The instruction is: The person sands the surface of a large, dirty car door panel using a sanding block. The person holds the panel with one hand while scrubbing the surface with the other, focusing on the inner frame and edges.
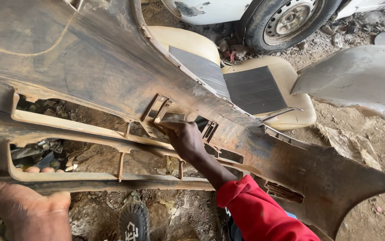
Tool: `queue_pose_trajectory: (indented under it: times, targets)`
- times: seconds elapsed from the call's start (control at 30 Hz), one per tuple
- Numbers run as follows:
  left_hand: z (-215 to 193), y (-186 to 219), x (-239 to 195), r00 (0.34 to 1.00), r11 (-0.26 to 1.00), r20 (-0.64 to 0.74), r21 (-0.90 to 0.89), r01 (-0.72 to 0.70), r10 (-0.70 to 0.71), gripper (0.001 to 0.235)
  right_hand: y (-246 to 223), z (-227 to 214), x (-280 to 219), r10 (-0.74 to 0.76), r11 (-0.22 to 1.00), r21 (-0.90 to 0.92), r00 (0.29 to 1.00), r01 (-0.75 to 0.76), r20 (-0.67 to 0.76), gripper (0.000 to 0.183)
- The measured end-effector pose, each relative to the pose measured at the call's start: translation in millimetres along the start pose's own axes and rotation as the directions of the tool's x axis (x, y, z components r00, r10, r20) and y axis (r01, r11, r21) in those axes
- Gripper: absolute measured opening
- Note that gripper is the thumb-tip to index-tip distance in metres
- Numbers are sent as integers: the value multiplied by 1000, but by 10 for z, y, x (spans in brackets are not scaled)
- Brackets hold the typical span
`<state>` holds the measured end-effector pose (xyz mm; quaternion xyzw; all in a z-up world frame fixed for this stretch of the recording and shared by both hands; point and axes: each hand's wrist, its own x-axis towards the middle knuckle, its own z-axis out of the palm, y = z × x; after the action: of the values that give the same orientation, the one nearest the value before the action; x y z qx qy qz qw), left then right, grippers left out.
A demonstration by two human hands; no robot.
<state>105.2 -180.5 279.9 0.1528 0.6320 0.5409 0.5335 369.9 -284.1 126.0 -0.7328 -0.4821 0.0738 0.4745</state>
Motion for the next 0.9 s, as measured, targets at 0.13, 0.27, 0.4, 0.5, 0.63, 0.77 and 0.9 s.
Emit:
queue_pose_trajectory:
  times: [0.13,0.27,0.4,0.5,0.63,0.77,0.9]
  targets:
    - [7,28,-11,990,998,-131,-24,50,-53,103,24,-32,29,-53,998,40,993,49,102,22]
    - [-12,17,-27,991,999,-129,-31,40,-44,97,-17,-63,42,58,984,159,992,-76,111,21]
    - [27,-4,-84,993,999,-111,-28,28,-31,91,-30,-152,51,175,940,276,978,-201,117,21]
    - [35,4,-103,995,999,-101,-28,16,-19,87,-65,-182,62,256,886,363,958,-287,132,20]
    - [29,16,-108,995,999,-97,-40,4,-8,82,-120,-204,112,348,796,464,921,-389,175,20]
    - [31,33,-133,996,999,-88,-35,-16,13,76,-163,-222,112,440,670,563,870,-484,224,20]
    - [27,24,-118,997,999,-71,-32,7,-9,74,-166,-234,140,470,630,580,848,-517,246,23]
